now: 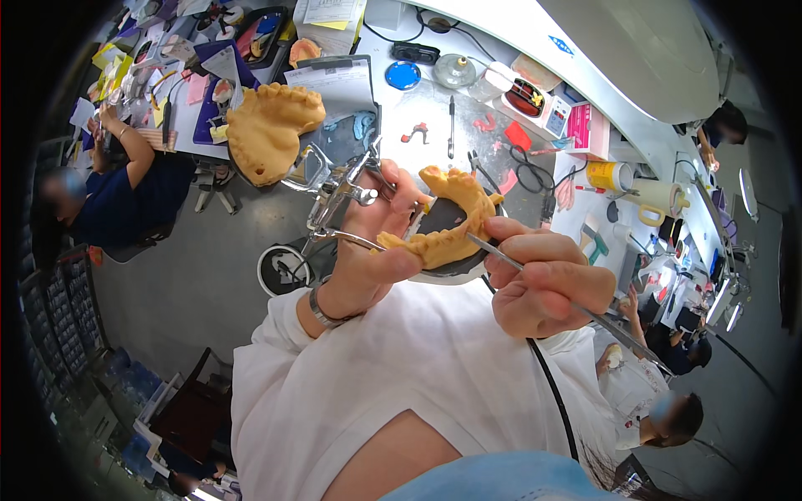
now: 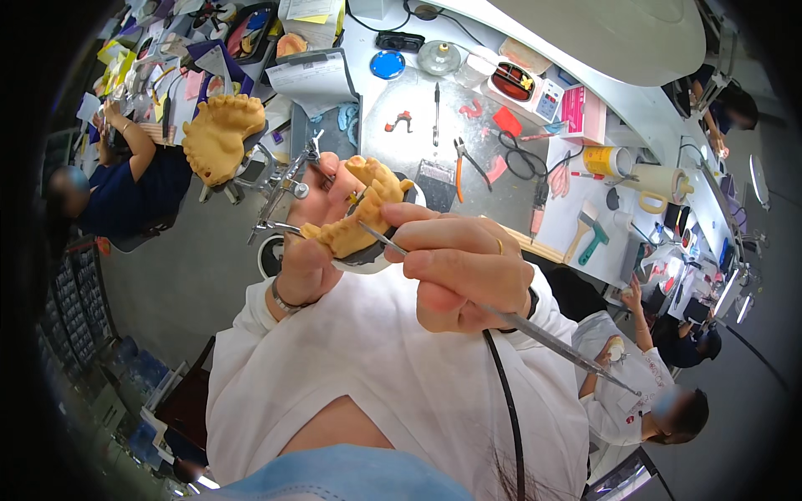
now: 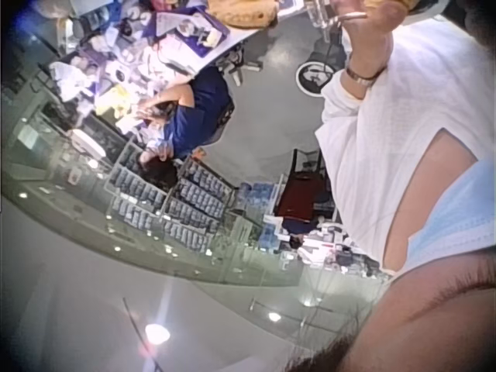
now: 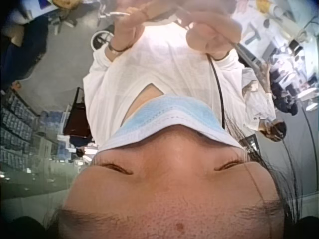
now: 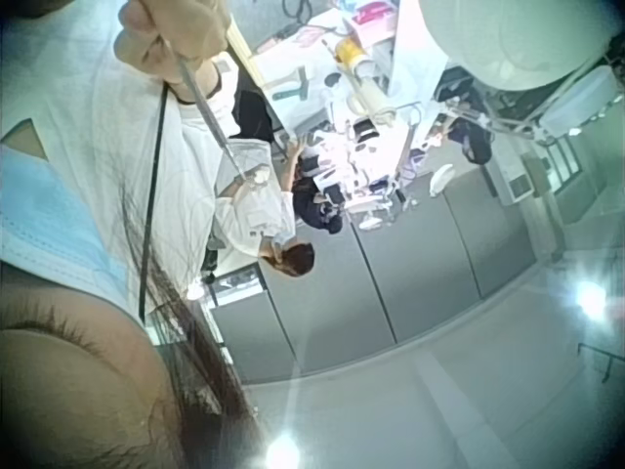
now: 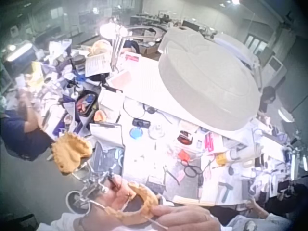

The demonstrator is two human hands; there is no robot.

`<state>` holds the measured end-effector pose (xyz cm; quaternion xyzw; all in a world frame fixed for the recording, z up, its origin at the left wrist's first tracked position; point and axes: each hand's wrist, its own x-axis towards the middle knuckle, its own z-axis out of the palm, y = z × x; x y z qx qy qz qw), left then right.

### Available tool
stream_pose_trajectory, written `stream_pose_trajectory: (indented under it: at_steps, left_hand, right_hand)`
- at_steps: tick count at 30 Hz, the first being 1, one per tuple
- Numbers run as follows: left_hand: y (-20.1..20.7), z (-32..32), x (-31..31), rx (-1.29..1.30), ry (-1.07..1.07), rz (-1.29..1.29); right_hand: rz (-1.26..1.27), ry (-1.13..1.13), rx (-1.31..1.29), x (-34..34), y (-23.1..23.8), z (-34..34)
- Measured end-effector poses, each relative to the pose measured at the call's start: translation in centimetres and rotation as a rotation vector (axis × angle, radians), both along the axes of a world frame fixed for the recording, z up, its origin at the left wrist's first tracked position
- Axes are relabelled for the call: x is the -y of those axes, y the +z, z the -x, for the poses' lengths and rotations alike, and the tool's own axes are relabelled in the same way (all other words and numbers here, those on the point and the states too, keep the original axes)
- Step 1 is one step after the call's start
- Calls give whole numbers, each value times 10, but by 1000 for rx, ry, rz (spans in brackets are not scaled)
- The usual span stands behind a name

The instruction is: Adjusting and refining a dental plaster model mounted on a metal articulator using hand tools.

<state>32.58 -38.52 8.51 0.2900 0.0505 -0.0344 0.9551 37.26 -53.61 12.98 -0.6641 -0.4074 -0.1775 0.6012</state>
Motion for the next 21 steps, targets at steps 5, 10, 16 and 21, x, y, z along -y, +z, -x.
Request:
stream_pose_trajectory:
  at_steps: [5,10,16,21]
  left_hand:
    - [-5,-2,1,-9,0,-65]
    - [-2,-3,3,15,65,-142]
    - [-5,-4,5,59,110,-179]
    - [-7,-4,4,68,122,-199]
  right_hand:
    - [-172,16,-99,-3,-2,1]
    - [-248,115,-247,0,0,1]
    - [-329,25,-192,-10,-8,0]
    - [-376,-3,-201,-16,-8,-1]
